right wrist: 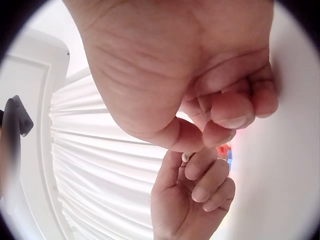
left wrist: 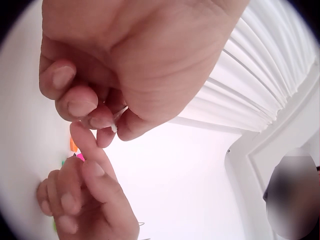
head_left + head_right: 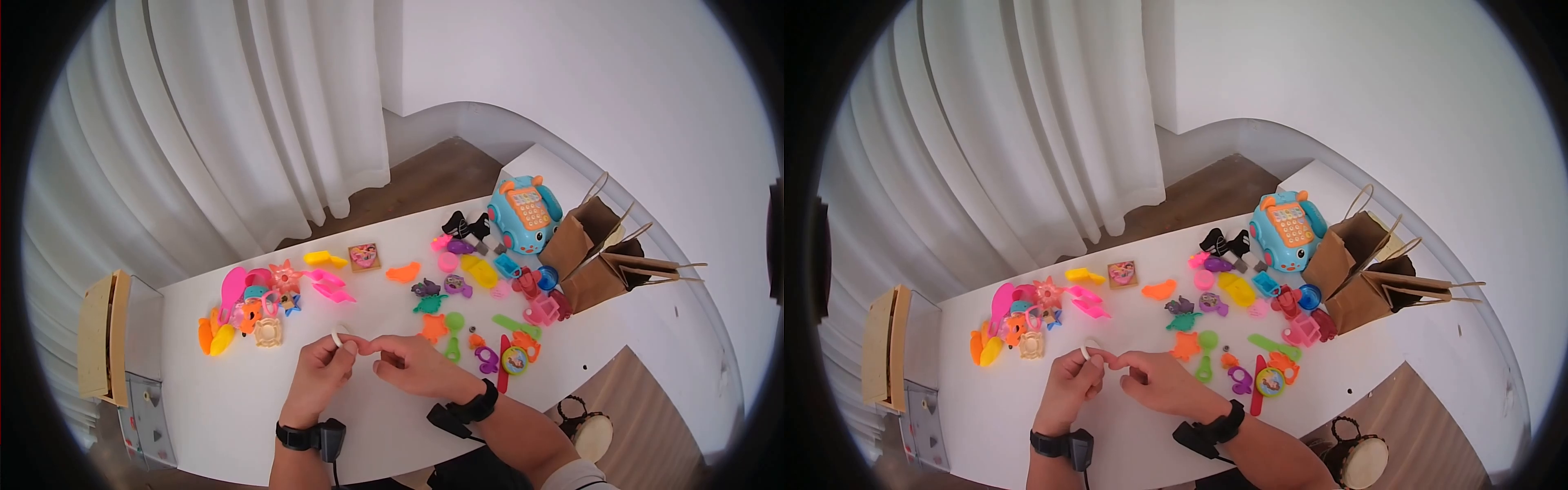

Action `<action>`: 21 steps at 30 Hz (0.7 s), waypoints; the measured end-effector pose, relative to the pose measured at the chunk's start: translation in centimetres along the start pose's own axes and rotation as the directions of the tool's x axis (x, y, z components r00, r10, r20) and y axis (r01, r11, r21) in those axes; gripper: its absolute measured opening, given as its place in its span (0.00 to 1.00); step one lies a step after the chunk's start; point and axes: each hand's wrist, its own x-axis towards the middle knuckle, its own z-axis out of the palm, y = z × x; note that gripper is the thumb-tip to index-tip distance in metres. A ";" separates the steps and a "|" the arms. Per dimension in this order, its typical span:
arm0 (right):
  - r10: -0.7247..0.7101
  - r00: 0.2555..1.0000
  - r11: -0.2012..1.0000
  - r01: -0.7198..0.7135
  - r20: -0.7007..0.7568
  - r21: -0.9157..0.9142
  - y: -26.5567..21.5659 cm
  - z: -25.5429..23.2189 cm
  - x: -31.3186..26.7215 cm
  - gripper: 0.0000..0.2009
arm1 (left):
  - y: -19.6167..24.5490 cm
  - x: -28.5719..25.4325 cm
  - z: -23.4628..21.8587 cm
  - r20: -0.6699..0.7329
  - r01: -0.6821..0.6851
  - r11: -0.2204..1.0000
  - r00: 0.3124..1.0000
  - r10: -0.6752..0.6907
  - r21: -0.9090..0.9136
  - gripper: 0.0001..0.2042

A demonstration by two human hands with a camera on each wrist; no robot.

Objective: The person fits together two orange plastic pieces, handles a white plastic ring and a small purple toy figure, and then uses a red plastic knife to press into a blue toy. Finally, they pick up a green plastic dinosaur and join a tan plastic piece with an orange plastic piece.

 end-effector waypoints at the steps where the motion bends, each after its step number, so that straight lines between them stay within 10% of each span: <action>1: 0.001 1.000 1.000 -0.001 0.005 -0.010 0.0 0.0 0.0 0.16 | -0.4 0.2 -0.3 -0.046 -0.015 0.999 0.999 0.017 0.051 0.10; 9: -0.029 1.000 0.995 0.029 0.006 -0.097 -0.6 -0.1 -0.2 0.15 | -2.5 1.4 -1.2 -0.203 -0.160 0.902 0.945 0.257 0.401 0.12; 21: -0.078 0.997 0.982 0.075 -0.009 -0.173 -0.5 0.1 -0.2 0.15 | -3.1 1.1 -1.9 -0.390 0.103 0.527 0.792 0.470 0.844 0.11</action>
